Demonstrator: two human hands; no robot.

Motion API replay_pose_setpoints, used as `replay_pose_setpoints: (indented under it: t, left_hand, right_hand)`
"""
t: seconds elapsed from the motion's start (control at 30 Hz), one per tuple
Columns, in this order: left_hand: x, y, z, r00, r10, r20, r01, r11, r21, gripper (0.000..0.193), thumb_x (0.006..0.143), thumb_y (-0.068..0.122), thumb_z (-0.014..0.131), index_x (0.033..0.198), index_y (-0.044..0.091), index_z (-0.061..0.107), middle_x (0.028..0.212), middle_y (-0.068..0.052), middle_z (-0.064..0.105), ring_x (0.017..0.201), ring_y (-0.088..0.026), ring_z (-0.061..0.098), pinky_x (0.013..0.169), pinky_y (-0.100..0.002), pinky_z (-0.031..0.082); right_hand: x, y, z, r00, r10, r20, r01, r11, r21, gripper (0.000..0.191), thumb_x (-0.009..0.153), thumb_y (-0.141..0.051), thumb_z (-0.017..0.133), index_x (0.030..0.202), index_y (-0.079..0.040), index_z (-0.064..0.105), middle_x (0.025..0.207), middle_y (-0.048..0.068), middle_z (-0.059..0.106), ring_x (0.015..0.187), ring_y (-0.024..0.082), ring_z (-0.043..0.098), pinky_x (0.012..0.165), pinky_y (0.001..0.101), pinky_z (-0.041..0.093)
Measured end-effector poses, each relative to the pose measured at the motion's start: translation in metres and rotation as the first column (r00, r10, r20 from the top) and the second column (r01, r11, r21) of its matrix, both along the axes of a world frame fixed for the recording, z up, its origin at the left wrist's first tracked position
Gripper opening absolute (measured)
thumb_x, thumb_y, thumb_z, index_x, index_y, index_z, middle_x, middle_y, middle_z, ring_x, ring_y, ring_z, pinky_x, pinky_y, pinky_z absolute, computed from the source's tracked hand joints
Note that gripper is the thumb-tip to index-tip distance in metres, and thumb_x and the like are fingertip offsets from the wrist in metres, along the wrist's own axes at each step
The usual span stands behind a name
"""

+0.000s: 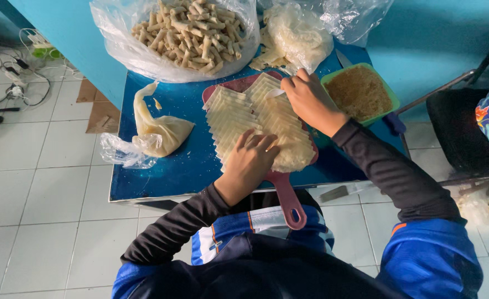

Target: The person places thin dough wrappers on a pink board, folds and pleats them by hand into layered shapes, and arranges the folded pieces in rows on the board. They occasionally use a spoon to scoop brown filling from a green container and handle dough from a plastic bag.

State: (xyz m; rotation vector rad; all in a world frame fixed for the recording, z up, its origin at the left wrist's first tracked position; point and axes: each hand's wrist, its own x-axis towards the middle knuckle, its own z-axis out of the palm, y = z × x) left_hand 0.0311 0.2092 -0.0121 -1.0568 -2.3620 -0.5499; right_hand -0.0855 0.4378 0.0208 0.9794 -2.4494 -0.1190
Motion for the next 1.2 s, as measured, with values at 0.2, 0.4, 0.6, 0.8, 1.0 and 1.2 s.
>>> replay_pose_setpoints:
  t: [0.2,0.4,0.6,0.8,1.0,1.2]
  left_hand:
    - [-0.001,0.003,-0.005,1.000,0.006,0.024,-0.007,1.000,0.009,0.028,0.084,0.013,0.064,0.112,0.012,0.070,0.124,-0.006,0.067,0.115,-0.023,0.065,0.114,-0.047,0.039]
    - [-0.002,0.003,-0.009,0.999,0.004,0.033,-0.004,1.000,0.023,0.026,0.084,0.013,0.064,0.109,0.011,0.070,0.125,-0.008,0.067,0.116,-0.024,0.065,0.114,-0.048,0.039]
    - [-0.002,0.005,-0.010,1.000,0.024,0.008,-0.024,0.999,0.029,0.023,0.085,0.013,0.064,0.107,0.012,0.070,0.125,-0.008,0.066,0.119,-0.025,0.063,0.115,-0.048,0.038]
    - [0.000,0.005,-0.008,0.999,0.033,0.007,-0.033,0.999,0.026,0.024,0.084,0.014,0.065,0.107,0.012,0.070,0.126,-0.008,0.064,0.122,-0.026,0.059,0.117,-0.050,0.036]
    - [-0.001,0.007,-0.010,0.999,0.045,0.010,-0.045,0.999,0.017,0.024,0.083,0.014,0.065,0.107,0.011,0.070,0.128,-0.009,0.063,0.126,-0.027,0.057,0.117,-0.052,0.035]
    - [0.000,0.010,-0.014,0.998,0.058,0.002,-0.058,0.998,0.002,0.023,0.083,0.013,0.065,0.106,0.011,0.069,0.127,-0.008,0.063,0.127,-0.027,0.057,0.117,-0.052,0.034]
  right_hand:
    - [-0.025,0.004,-0.011,0.974,0.135,0.181,-0.058,0.925,-0.375,0.006,0.098,-0.001,0.063,0.101,-0.003,0.058,0.090,0.010,0.066,0.089,0.034,0.059,0.090,0.0460,0.047]
    - [-0.027,0.007,-0.019,0.989,0.080,0.124,-0.040,0.955,-0.295,0.010,0.089,0.001,0.063,0.098,-0.005,0.063,0.090,0.013,0.066,0.091,0.038,0.060,0.082,0.0468,0.048]
    - [-0.019,0.007,-0.002,0.995,-0.099,-0.012,0.099,0.995,-0.010,0.010,0.086,0.002,0.062,0.093,-0.005,0.062,0.092,0.012,0.062,0.096,0.035,0.059,0.082,0.0458,0.048]
    - [-0.014,-0.005,0.007,0.987,0.051,0.154,-0.021,0.982,-0.190,0.012,0.091,0.003,0.058,0.099,-0.004,0.063,0.098,0.010,0.063,0.101,0.033,0.055,0.084,0.0464,0.045]
    - [-0.016,-0.014,-0.003,0.999,-0.021,0.038,0.024,0.996,-0.089,0.010,0.087,0.002,0.059,0.096,-0.003,0.059,0.098,0.012,0.061,0.102,0.034,0.056,0.083,0.0447,0.046]
    - [-0.028,-0.016,-0.005,0.999,-0.038,0.023,0.039,0.999,-0.036,0.015,0.085,0.002,0.061,0.099,-0.003,0.059,0.098,0.011,0.060,0.102,0.033,0.055,0.083,0.0441,0.045]
